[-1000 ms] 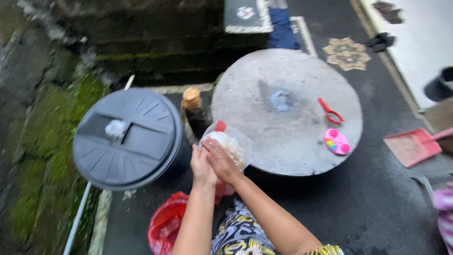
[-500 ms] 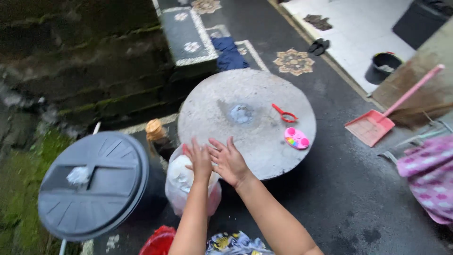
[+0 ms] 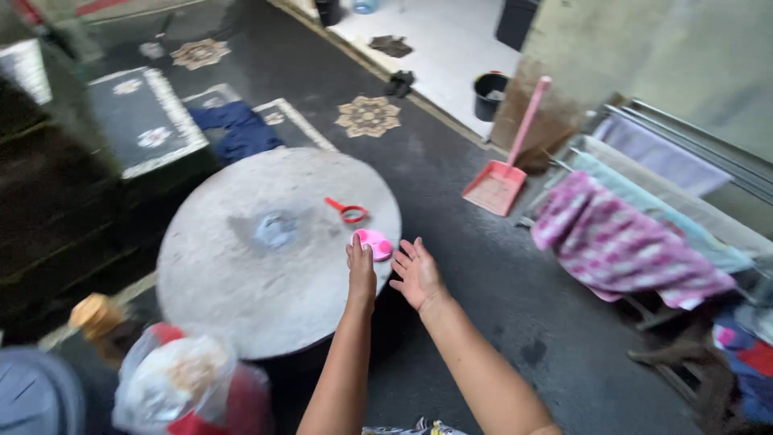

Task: Sorting items from a plastic bag into different containers and moving between an outdoor utility area and an indoor kitchen.

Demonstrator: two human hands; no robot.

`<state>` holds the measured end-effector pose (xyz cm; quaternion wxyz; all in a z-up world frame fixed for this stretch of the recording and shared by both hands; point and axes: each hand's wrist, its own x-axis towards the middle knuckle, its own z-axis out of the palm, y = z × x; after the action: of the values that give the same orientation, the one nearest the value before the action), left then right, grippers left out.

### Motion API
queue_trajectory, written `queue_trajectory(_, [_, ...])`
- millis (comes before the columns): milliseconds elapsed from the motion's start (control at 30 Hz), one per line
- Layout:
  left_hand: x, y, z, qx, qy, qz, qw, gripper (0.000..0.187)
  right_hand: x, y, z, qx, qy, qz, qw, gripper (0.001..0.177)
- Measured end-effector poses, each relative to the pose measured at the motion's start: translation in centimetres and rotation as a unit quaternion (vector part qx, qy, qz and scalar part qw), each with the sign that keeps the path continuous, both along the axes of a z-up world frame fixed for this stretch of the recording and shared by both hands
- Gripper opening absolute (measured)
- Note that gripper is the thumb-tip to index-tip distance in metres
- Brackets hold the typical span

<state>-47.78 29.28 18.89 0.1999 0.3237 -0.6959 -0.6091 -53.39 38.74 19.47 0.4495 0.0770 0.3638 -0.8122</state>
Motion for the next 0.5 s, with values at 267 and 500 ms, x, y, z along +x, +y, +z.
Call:
queue_trajectory(267, [-12.3, 7.4, -2.0, 0.04, 0.002, -0.112, 0.993, 0.059, -9.6, 9.0, -0.7, -0.001, -0.02, -0.119, 0.993, 0.065])
queue_trajectory(500, [-21.5, 8.9, -2.1, 0.068, -0.004, -0.171, 0.983, 0.061, -19.0, 10.8, -3.9, 0.017, -0.013, -0.172, 0.985, 0.057])
